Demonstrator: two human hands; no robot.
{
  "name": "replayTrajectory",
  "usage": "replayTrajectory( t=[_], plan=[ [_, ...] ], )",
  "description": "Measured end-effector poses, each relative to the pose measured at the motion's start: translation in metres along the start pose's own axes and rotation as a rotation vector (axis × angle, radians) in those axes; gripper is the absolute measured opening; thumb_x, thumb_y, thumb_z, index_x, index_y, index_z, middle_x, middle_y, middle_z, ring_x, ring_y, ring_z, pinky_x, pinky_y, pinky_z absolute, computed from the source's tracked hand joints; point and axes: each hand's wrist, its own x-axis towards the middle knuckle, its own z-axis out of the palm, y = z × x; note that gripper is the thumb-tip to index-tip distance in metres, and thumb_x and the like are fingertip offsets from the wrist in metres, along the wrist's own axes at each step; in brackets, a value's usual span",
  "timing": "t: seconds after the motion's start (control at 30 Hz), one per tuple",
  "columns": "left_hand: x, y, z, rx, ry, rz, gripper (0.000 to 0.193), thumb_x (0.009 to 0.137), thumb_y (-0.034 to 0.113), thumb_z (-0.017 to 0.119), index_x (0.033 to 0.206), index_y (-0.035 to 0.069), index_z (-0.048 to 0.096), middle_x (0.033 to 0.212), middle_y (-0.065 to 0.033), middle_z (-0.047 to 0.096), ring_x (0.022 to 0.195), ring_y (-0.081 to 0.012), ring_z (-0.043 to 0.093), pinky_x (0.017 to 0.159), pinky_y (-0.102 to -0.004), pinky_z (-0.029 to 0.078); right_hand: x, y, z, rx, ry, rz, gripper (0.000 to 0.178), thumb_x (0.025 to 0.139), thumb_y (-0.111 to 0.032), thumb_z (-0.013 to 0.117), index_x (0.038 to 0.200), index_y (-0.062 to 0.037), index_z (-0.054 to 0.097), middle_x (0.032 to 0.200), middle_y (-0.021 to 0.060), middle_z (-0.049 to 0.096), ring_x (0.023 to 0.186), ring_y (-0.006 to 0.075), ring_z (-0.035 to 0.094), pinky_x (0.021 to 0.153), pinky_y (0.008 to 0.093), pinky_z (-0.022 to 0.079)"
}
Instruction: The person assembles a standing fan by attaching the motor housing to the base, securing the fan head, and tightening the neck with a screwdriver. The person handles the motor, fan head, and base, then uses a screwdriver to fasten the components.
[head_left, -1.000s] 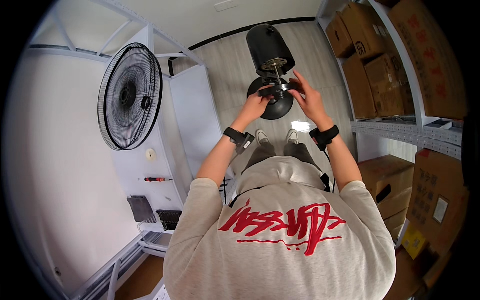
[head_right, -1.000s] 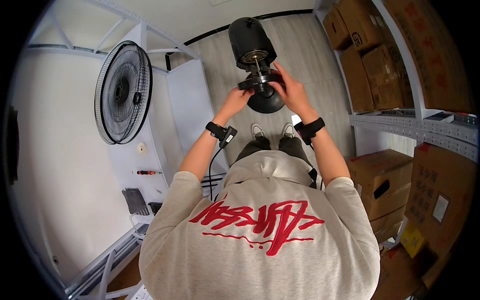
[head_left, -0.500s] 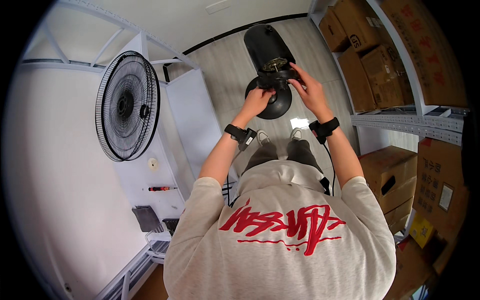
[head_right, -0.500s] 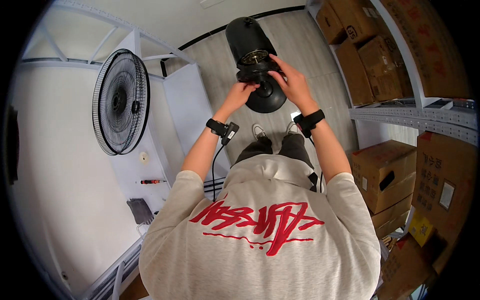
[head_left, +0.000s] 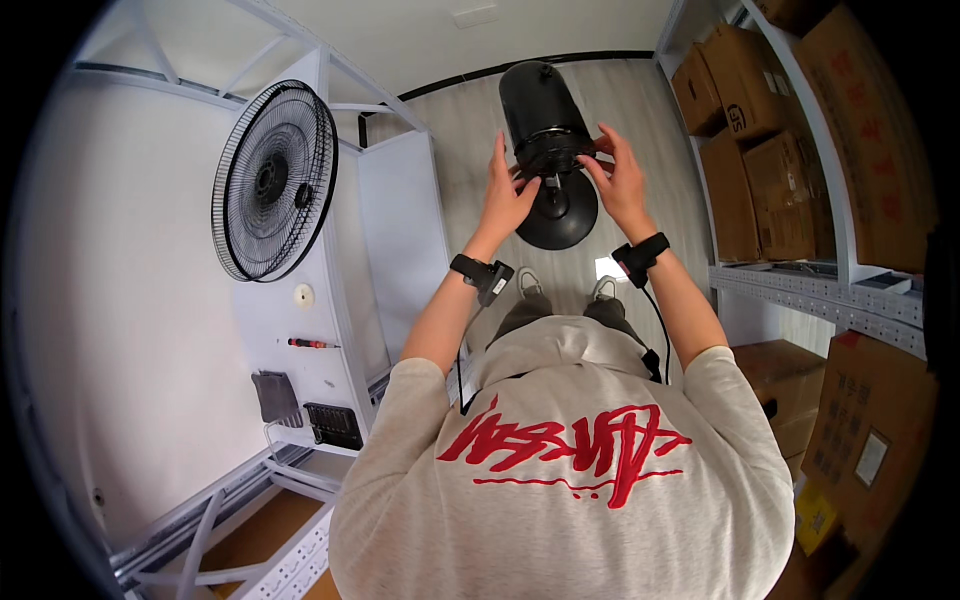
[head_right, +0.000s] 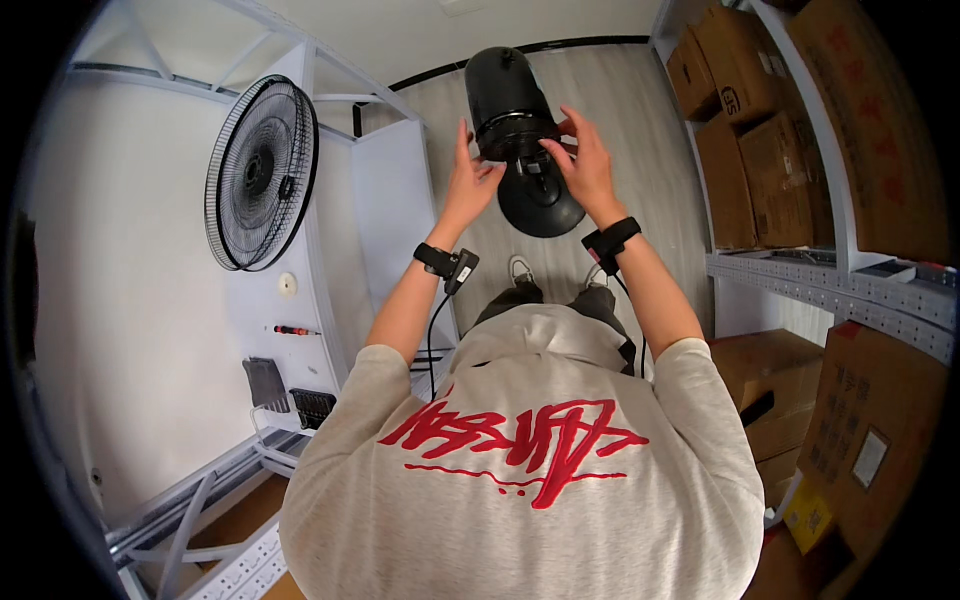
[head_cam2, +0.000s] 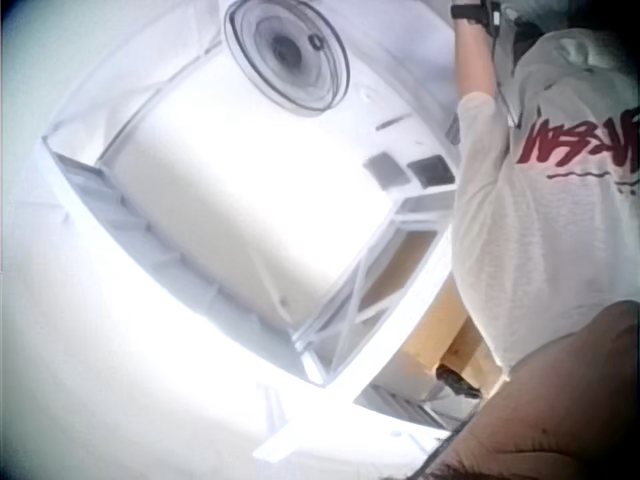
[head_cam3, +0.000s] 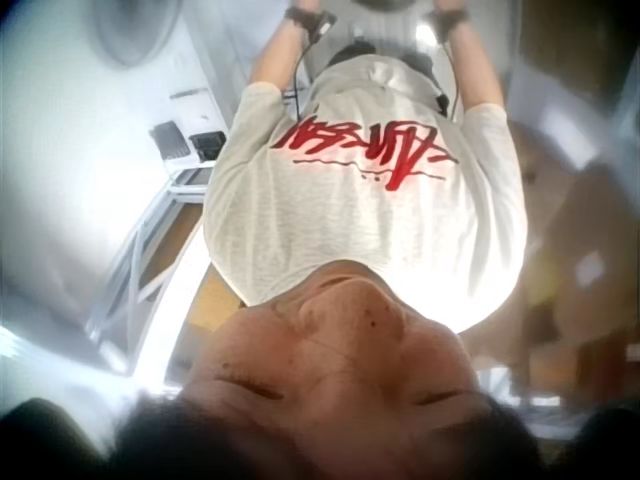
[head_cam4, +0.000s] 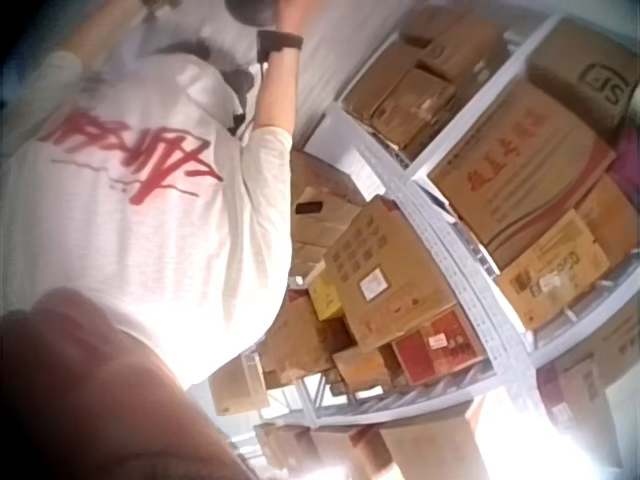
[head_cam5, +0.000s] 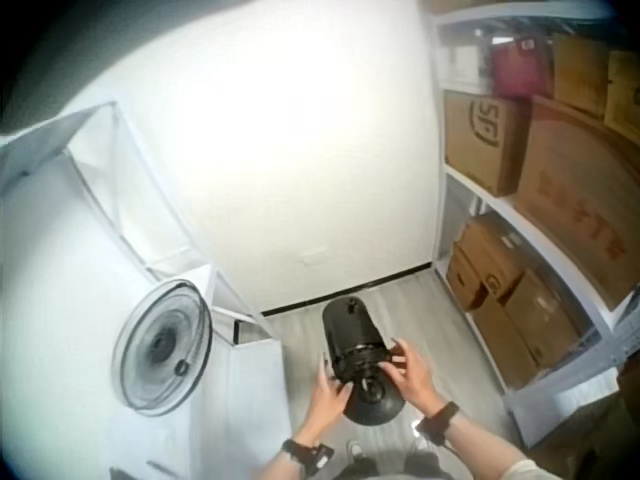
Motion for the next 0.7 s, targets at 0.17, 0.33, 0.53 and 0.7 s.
replayTrajectory(
  t=[0.17, 0.33, 0.53, 0.7],
  plan=[
    [0.010, 0.012, -0.008, 0.046, -0.076, 0.109, 0.085, 0.091, -0.005, 0.064, 0.161, 0.018, 0.021, 0.159, -0.0171, 0.027, 0.135, -0.0277, 0.047, 0.102, -0.0348, 0.051, 0.007, 0.007, -0.002, 0.034, -0.067, -0.049, 0.046, 0.090, -0.006, 0.073, 0.133, -0.0068, 0.058, 0.113, 0.0119, 0.058, 0.101, 0.0224, 0.067, 0.079, 0.0324, 0.062],
    [0.012, 0.007, -0.007, 0.041, -0.069, 0.143, 0.080, 0.093, -0.007, 0.061, 0.160, 0.016, 0.026, 0.157, -0.0158, 0.034, 0.132, -0.0211, 0.048, 0.101, -0.0344, 0.051, 0.007, 0.006, -0.003, 0.037, -0.105, -0.051, 0.043, 0.091, -0.007, 0.072, 0.131, -0.0054, 0.058, 0.114, 0.0126, 0.058, 0.101, 0.0232, 0.067, 0.078, 0.0322, 0.061],
    [0.003, 0.020, -0.001, 0.155, 0.030, 0.159, 0.074, 0.094, -0.004, 0.063, 0.158, 0.013, 0.031, 0.162, -0.0162, 0.028, 0.140, -0.0252, 0.044, 0.103, -0.0350, 0.051, 0.001, 0.012, -0.004, 0.069, -0.129, -0.011, 0.042, 0.092, -0.007, 0.071, 0.131, -0.0038, 0.057, 0.116, 0.0133, 0.058, 0.102, 0.0242, 0.067, 0.080, 0.0334, 0.060],
    [0.003, 0.013, -0.002, 0.314, 0.038, 0.268, 0.070, 0.094, -0.002, 0.062, 0.157, 0.012, 0.032, 0.164, -0.0160, 0.022, 0.142, -0.0316, 0.041, 0.102, -0.0367, 0.052, -0.008, 0.015, -0.003, 0.072, -0.099, -0.027, 0.040, 0.093, -0.006, 0.070, 0.131, -0.0025, 0.057, 0.118, 0.0141, 0.059, 0.103, 0.0250, 0.068, 0.083, 0.0342, 0.059]
  ],
)
